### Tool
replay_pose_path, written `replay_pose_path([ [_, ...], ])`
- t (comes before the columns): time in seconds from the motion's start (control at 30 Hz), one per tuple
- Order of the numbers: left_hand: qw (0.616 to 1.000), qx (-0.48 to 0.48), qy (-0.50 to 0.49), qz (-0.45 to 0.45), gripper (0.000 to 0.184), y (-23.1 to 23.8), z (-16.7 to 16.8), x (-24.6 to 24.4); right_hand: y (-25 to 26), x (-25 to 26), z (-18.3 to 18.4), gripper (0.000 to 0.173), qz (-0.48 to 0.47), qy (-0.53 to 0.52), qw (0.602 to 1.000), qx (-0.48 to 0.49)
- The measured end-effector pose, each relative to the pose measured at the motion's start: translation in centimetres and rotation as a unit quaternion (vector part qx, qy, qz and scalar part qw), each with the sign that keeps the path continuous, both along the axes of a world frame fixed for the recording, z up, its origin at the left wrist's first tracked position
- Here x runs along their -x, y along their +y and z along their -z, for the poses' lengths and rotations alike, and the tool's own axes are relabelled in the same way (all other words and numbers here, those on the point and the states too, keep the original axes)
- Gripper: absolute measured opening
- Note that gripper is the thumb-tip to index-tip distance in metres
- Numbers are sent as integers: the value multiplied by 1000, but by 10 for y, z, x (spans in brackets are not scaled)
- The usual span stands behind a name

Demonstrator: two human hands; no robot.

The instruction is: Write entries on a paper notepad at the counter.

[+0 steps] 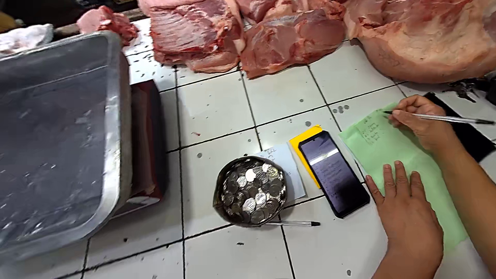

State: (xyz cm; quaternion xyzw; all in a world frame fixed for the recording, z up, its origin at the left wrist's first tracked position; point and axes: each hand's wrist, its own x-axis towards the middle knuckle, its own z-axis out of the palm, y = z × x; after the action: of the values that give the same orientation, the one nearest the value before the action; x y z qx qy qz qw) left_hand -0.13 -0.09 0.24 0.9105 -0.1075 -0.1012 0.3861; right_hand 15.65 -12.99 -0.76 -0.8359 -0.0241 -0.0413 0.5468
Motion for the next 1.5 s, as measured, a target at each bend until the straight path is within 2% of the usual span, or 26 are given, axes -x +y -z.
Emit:
replay_pose_path([
  [0.07, 1000, 5, -1, -1, 54, 0, -1, 0, 0, 1, -3, 29, 19, -33, 989, 141],
  [0.13, 1000, 6, -3, -1, 55, 0, -1, 0, -2, 1, -4, 37, -4, -45, 977, 206],
  [0.27, 1000, 8, 8, 4, 55, 1, -3, -1, -4, -2, -6, 23, -44, 1, 979, 198],
  [0.47, 1000, 9, 8, 4, 56, 1, -4, -1, -12, -5, -10, 22, -51, 51, 982, 177],
  [0.6, 999, 22, 2, 30, 59, 3, -4, 0, 3, -2, -13, 25, 7, 33, 989, 145],
  [0.87, 999, 7, -3, 33, 58, 2, -3, 0, 21, 0, -12, 21, 40, 6, 972, 232],
  [1.0, 1000, 4, -13, 27, 58, 2, -2, 1, 23, 8, -8, 37, 11, -105, 967, 233],
  [1.1, 1000, 0, -7, 29, 57, 1, 0, 0, 36, 16, -6, 49, 43, -155, 971, 177],
  [1.13, 1000, -1, -7, 29, 57, 1, -1, 0, 40, 18, -3, 46, 39, -144, 979, 142],
  [1.23, 999, -13, -3, 35, 59, 1, -2, -1, 45, 16, 9, 12, -1, -44, 999, -27],
  [1.37, 999, -16, -1, 38, 59, 2, -2, -1, 45, 11, 14, 23, 1, -32, 993, -111],
  [1.5, 1000, -2, -27, 15, 55, -1, 2, 1, 45, 8, 16, 28, -10, -85, 991, -99],
])
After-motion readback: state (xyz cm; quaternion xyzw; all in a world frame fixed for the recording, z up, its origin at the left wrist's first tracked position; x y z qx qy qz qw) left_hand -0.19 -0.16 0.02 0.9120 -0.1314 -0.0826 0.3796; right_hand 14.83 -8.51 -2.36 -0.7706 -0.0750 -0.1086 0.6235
